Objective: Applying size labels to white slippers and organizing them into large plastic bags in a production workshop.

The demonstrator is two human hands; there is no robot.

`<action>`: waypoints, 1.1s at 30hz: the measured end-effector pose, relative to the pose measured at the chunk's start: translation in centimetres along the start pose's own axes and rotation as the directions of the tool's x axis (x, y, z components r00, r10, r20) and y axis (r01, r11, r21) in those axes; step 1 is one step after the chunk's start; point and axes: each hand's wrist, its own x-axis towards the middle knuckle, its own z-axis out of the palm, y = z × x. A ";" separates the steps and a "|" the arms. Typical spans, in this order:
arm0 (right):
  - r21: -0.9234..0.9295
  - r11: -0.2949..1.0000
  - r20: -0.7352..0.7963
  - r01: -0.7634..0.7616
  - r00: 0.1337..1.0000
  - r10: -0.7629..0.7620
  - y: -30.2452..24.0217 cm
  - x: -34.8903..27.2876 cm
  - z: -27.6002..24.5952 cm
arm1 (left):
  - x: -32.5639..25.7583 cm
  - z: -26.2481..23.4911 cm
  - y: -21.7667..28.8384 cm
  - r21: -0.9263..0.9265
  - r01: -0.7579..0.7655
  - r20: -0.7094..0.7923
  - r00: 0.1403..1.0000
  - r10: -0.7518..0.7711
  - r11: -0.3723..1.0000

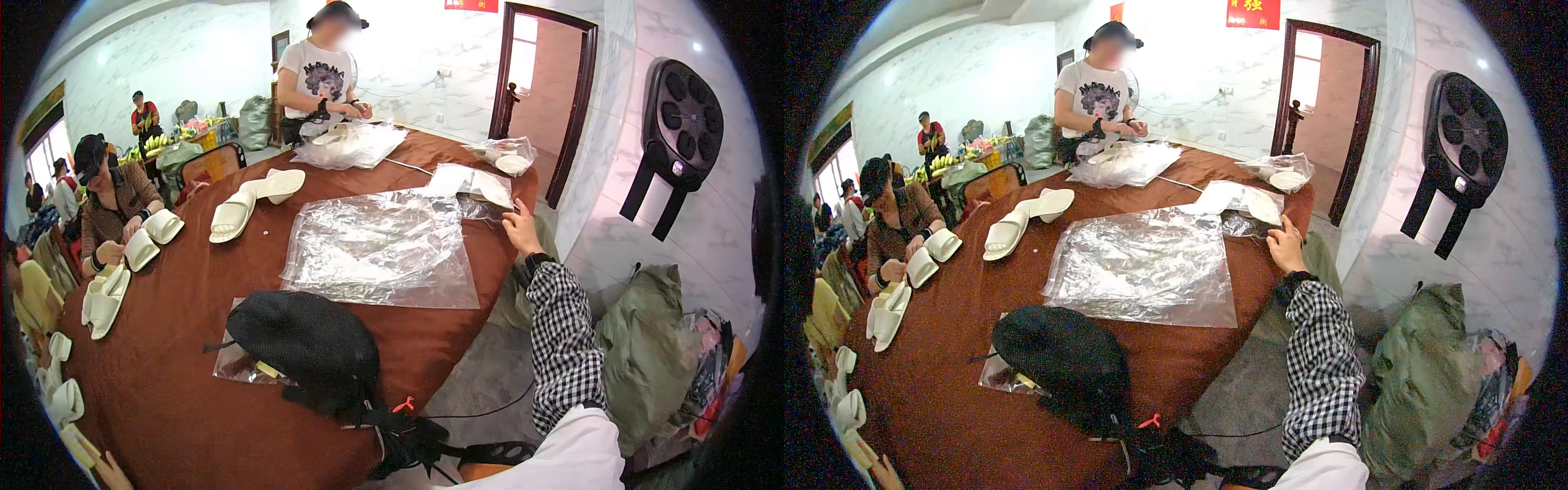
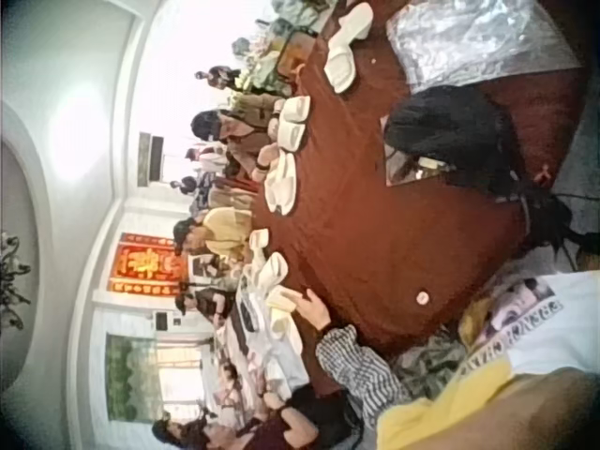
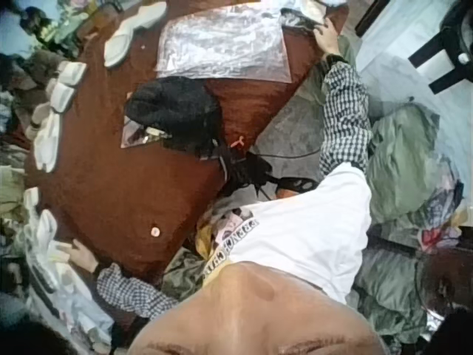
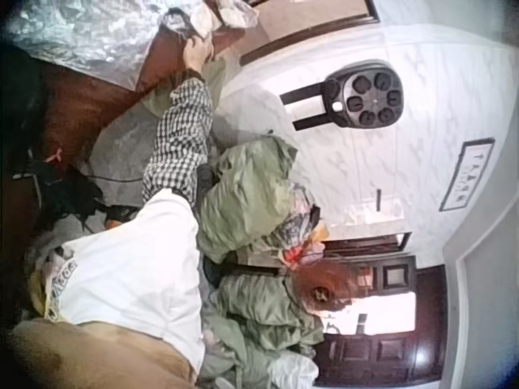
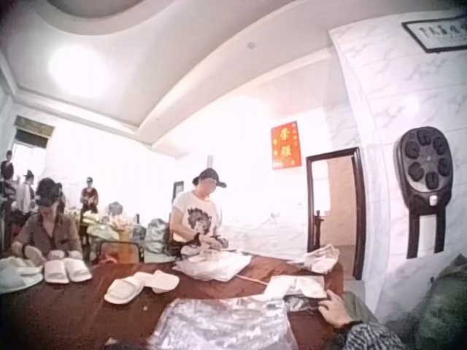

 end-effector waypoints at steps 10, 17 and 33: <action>-0.172 0.983 0.123 -0.060 0.989 0.082 3.9 6.6 6.4 | -0.3 0.6 0.5 0.023 -0.047 0.019 0.999 0.047 0.999; 0.135 0.982 -0.373 -0.128 0.912 0.170 6.1 12.2 3.0 | 0.0 1.2 -0.6 -0.007 -0.039 0.037 0.999 0.039 0.999; 0.811 0.376 -0.436 0.448 0.892 -0.121 -24.7 7.7 -14.9 | 1.5 6.7 -5.2 -0.039 -0.066 -0.147 0.987 0.060 0.997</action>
